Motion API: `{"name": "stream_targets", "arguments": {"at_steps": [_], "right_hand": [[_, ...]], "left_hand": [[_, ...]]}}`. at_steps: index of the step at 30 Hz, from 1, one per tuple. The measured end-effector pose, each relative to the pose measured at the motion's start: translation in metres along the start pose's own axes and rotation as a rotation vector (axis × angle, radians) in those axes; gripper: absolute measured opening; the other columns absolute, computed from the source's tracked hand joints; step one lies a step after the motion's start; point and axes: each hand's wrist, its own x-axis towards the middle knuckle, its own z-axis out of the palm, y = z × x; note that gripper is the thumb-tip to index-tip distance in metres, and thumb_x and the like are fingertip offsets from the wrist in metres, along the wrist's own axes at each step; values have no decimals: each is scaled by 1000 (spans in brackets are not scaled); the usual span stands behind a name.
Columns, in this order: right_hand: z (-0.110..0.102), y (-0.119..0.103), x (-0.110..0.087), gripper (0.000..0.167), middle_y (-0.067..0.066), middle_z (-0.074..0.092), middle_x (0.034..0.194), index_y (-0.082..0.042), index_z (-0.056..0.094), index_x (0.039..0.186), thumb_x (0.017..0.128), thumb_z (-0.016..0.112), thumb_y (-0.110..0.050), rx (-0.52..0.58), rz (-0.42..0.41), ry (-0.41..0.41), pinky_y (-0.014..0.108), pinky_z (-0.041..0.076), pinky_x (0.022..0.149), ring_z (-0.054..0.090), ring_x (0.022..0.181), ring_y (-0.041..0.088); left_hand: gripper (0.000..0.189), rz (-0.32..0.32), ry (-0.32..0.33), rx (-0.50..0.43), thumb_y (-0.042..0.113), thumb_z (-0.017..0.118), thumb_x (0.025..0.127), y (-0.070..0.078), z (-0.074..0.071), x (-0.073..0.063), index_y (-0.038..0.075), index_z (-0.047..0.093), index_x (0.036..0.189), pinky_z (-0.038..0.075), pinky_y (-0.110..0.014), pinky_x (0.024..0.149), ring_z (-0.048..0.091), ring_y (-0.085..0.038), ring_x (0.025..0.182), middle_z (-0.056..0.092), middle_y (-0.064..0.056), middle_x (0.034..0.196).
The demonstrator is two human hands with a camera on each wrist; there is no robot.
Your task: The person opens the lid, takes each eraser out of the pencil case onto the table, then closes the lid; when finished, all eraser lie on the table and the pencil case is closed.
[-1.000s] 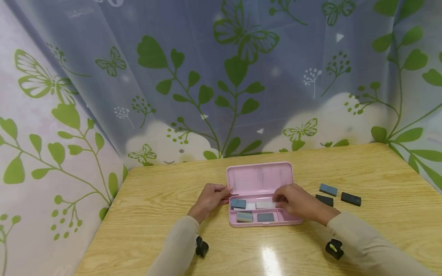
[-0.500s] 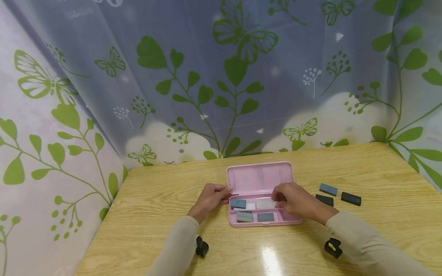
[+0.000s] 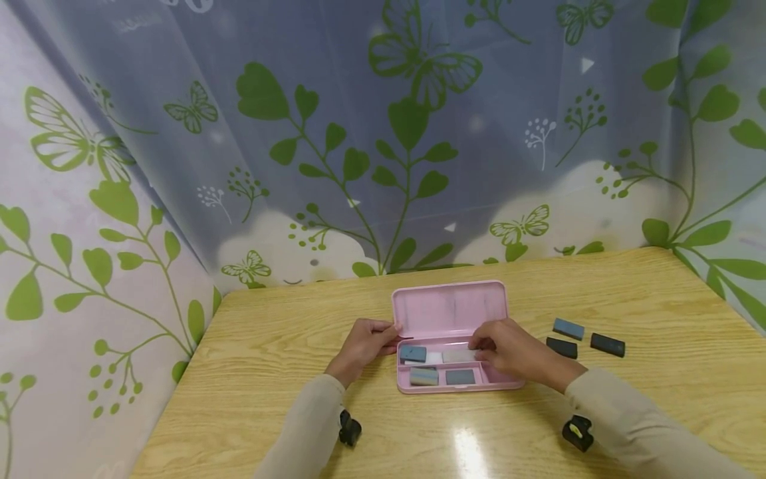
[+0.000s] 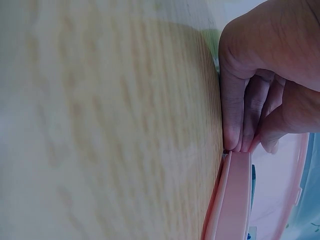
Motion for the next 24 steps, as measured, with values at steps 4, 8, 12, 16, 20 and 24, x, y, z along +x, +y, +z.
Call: {"name": "stream_targets", "arguments": {"at_steps": [4, 8, 12, 16, 20, 24], "right_hand": [[0, 0, -1, 10, 1, 72, 86, -2, 76, 92, 87, 75, 7, 27, -9, 9, 21, 59, 67, 68, 77, 8], [-1, -2, -2, 11, 2, 72, 86, -2, 76, 91, 86, 75, 8, 34, -9, 26, 22, 60, 67, 68, 78, 9], [-4, -4, -4, 13, 4, 72, 86, -2, 76, 92, 85, 75, 8, 31, 3, 45, 22, 60, 69, 68, 79, 10], [-9, -7, -6, 14, 4, 72, 86, -2, 76, 92, 85, 75, 9, 35, 2, 58, 23, 60, 70, 68, 79, 11], [-14, -8, -10, 15, 5, 72, 87, -3, 76, 92, 85, 75, 10, 28, -4, 75, 24, 61, 71, 69, 80, 12], [-21, -8, -15, 16, 7, 72, 87, -4, 76, 91, 84, 75, 10, 10, -11, 90, 27, 61, 72, 69, 80, 14]], "left_hand": [[30, 6, -3, -3, 17, 64, 102, 0, 0, 0, -7, 72, 119, 62, -28, 80, 71, -12, 86, 74, -16, 104], [30, 8, -5, 0, 17, 64, 102, 0, -1, 0, -7, 72, 119, 62, -29, 80, 71, -13, 86, 74, -16, 104], [31, 6, -3, 4, 18, 64, 102, -1, 0, 0, -7, 72, 119, 62, -29, 81, 71, -13, 88, 74, -16, 105], [31, 4, -1, 7, 18, 64, 102, -1, 0, 1, -6, 72, 120, 62, -29, 81, 71, -13, 88, 74, -16, 105], [31, 3, 1, 11, 19, 64, 102, -1, 0, 1, -6, 72, 120, 62, -29, 81, 71, -13, 88, 74, -16, 106], [31, 3, 2, 11, 19, 64, 102, -1, 0, 1, -5, 72, 119, 62, -30, 81, 71, -13, 88, 74, -16, 106]]}}
